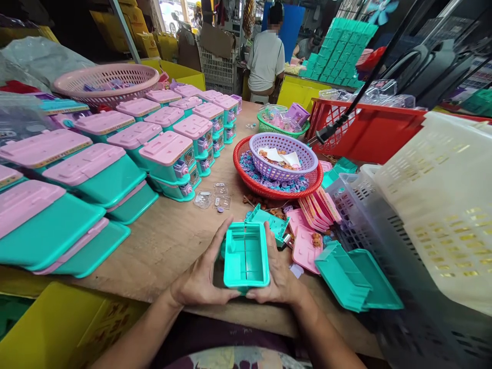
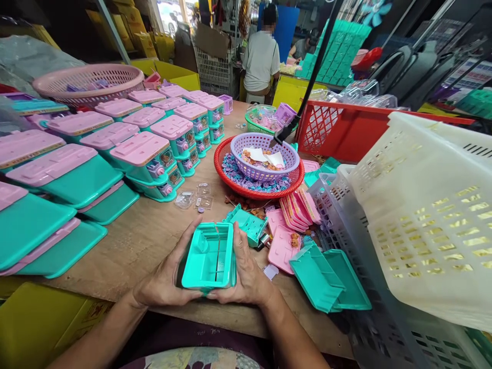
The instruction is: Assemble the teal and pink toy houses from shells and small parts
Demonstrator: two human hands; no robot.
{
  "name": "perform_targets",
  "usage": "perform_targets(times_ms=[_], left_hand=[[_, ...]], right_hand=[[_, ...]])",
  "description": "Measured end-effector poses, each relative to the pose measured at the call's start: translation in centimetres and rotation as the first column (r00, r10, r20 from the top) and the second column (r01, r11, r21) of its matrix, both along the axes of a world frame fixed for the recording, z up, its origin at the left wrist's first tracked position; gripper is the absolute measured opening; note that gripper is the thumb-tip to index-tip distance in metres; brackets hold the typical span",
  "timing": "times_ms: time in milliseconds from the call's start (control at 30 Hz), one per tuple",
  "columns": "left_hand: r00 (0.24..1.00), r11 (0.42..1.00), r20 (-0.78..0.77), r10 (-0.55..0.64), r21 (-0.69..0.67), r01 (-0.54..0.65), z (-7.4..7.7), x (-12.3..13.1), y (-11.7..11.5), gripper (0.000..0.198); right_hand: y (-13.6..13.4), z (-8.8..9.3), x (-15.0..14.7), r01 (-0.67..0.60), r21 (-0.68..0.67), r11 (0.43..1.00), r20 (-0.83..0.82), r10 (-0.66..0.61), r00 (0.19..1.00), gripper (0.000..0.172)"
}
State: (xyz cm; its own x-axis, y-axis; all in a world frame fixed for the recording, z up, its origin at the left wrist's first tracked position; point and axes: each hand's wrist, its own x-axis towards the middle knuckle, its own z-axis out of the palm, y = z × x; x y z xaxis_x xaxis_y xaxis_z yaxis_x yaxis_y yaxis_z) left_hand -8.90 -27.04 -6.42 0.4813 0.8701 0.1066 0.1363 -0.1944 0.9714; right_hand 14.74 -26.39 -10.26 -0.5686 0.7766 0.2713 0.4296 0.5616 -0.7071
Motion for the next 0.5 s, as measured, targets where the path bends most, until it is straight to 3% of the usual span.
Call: perform_targets(times_ms=[133, 300, 500], left_hand=[[0.996, 0.997, 0.084, -0.013, -0.078, 0.02, 0.1, 0.2, 0.4, 0.13], [0.973, 0.977, 0.222, 0.056, -0.212, -0.008, 0.7, 1.4, 1.0, 0.124], [0.953, 0.959, 0.297, 0.063, -0.284, 0.025, 0.5, 1.9, 1.4, 0.119]], right_hand=[[0.3, 0.3, 0.1, -0.012, -0.016, 1.0, -0.031, 0.012, 0.999, 0.145], [0.4, 0.6, 0.2, 0.049, -0.219, 0.974, -0.138, -0.081, 0.987, 0.104], [0.5, 0.9, 0.2, 0.048, -0.337, 0.94, -0.137, -0.099, 0.986, 0.109]])
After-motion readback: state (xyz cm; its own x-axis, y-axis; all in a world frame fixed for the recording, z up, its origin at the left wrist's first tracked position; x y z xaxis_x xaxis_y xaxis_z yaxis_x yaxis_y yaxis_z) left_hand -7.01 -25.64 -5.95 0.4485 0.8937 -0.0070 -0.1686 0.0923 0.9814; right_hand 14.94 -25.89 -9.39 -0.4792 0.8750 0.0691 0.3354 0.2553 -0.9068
